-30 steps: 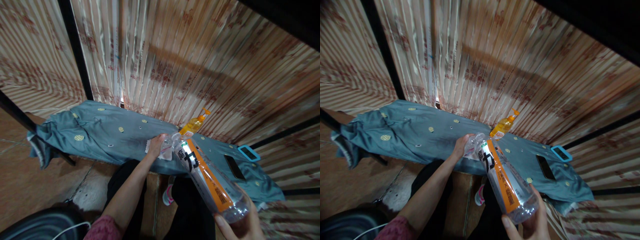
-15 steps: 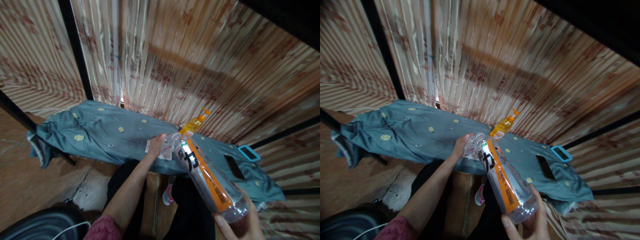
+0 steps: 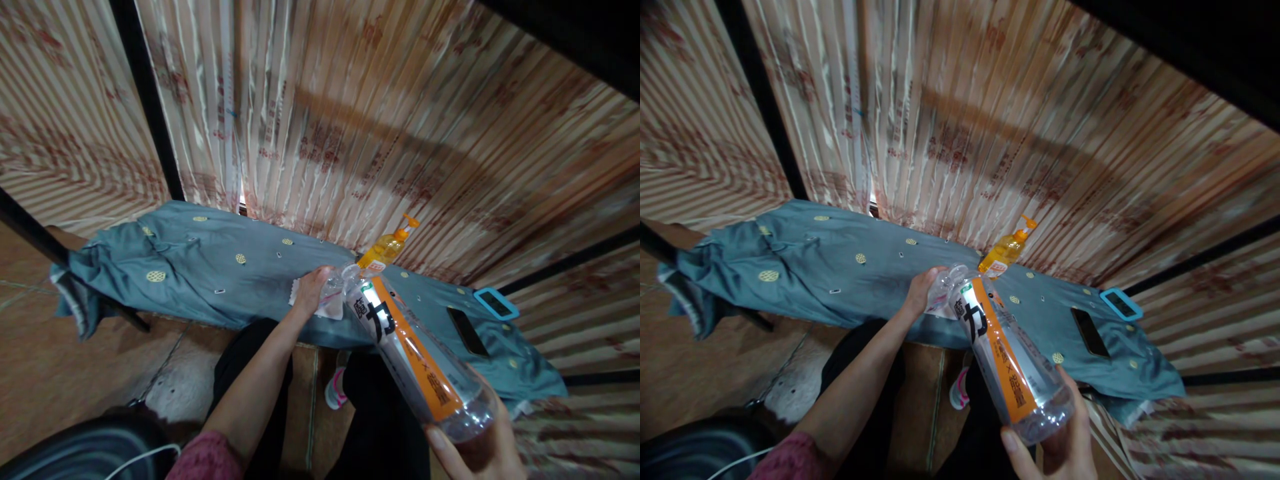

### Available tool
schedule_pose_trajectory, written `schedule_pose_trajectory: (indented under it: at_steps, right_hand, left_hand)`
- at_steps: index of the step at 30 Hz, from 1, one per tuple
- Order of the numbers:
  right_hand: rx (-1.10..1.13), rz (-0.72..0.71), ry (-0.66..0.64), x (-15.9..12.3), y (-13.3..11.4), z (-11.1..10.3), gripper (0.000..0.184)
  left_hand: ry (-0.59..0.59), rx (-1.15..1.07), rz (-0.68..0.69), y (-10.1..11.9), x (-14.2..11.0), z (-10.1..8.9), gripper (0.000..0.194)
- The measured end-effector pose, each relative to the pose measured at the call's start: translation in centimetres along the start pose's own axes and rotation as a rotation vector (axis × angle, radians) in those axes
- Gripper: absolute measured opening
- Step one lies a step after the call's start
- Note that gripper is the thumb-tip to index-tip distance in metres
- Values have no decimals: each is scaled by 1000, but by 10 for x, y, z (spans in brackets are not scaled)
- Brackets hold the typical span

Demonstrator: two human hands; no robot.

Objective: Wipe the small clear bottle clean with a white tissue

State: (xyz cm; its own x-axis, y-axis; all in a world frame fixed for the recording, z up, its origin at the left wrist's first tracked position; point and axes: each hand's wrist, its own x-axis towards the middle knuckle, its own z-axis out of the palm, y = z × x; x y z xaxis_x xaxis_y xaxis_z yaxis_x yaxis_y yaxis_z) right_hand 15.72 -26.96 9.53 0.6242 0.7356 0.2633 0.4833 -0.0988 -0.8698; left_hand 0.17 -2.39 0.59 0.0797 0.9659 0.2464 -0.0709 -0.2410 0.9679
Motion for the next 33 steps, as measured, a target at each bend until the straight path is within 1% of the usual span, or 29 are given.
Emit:
schedule_pose_trajectory:
  at_steps: [5, 8, 12, 21, 25, 29, 33]
  right_hand:
    - [-46, -40, 19, 2, 3, -1, 100]
    - [-58, -32, 27, 2, 4, -1, 102]
    - [-11, 9, 9, 1, 4, -1, 104]
    - [45, 29, 3, 1, 2, 1, 102]
    - [30, 22, -2, 2, 6, -1, 99]
    - [45, 1, -8, 2, 11, -3, 99]
    - [70, 3, -10, 0, 9, 0, 95]
  left_hand:
    - [-20, 18, 16, -3, 0, -1, 44]
    - [-28, 32, 31, -5, 1, -1, 42]
    - [-8, 36, 30, -6, 2, 1, 41]
    - [25, 90, 39, -4, 2, 3, 36]
    - [34, 91, 48, -4, 3, 3, 35]
    - [14, 81, 46, -3, 4, 3, 37]
    - [18, 79, 26, -4, 5, 2, 37]
